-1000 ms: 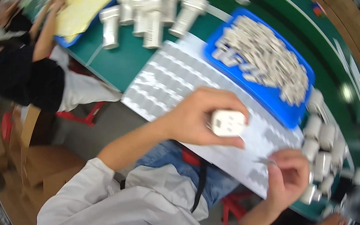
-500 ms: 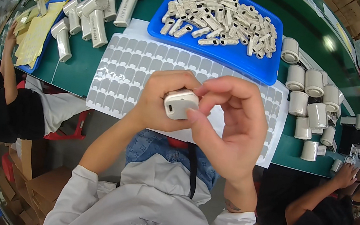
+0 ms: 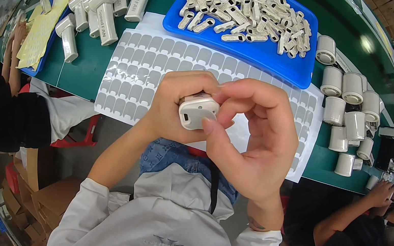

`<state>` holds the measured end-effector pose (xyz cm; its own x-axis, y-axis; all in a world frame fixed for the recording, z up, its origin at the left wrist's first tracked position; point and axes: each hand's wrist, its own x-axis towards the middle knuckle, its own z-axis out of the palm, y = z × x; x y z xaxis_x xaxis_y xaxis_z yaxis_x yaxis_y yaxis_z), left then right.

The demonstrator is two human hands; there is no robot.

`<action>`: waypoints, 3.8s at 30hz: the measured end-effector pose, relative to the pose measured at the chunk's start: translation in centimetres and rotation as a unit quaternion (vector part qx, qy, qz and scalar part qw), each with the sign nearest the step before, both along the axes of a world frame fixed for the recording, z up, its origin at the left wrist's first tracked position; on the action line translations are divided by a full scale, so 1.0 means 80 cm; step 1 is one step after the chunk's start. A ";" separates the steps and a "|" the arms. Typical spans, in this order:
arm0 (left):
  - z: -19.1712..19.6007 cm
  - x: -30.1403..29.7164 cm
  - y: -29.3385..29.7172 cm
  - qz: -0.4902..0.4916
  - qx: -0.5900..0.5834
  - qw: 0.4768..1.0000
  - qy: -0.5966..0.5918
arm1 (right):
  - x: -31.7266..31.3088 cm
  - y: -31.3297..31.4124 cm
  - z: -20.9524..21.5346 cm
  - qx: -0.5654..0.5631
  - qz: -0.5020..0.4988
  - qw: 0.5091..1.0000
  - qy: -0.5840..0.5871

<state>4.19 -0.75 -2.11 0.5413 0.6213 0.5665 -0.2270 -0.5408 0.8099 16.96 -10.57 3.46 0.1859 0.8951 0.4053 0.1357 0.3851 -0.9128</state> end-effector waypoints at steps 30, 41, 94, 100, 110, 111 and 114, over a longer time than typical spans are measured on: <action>0.014 -0.014 0.007 -0.102 -0.047 0.994 0.012 | 0.009 -0.012 0.001 0.037 -0.043 0.995 0.086; 0.057 -0.012 -0.029 -0.031 -0.063 0.993 -0.090 | 0.033 -0.027 -0.001 0.082 -0.097 0.992 0.023; 0.062 0.000 -0.039 -0.036 -0.041 0.992 -0.113 | 0.025 -0.032 0.001 0.126 -0.124 0.982 -0.060; 0.060 -0.001 -0.037 -0.037 -0.033 0.993 -0.108 | 0.026 -0.032 -0.001 0.134 -0.121 0.982 -0.060; 0.059 0.000 -0.035 -0.031 -0.040 0.992 -0.116 | 0.027 -0.032 -0.002 0.151 -0.122 0.980 -0.046; 0.059 0.000 -0.035 -0.030 -0.040 0.992 -0.117 | 0.027 -0.033 -0.002 0.148 -0.125 0.980 -0.042; 0.057 -0.003 -0.034 -0.038 -0.069 0.990 -0.115 | 0.026 -0.034 0.001 0.147 -0.136 0.980 -0.024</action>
<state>3.98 -3.51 2.46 0.4560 0.6644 0.5922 -0.4493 -0.4025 0.7976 19.03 -13.33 3.51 0.3760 0.6590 0.6514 0.3091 0.5735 -0.7586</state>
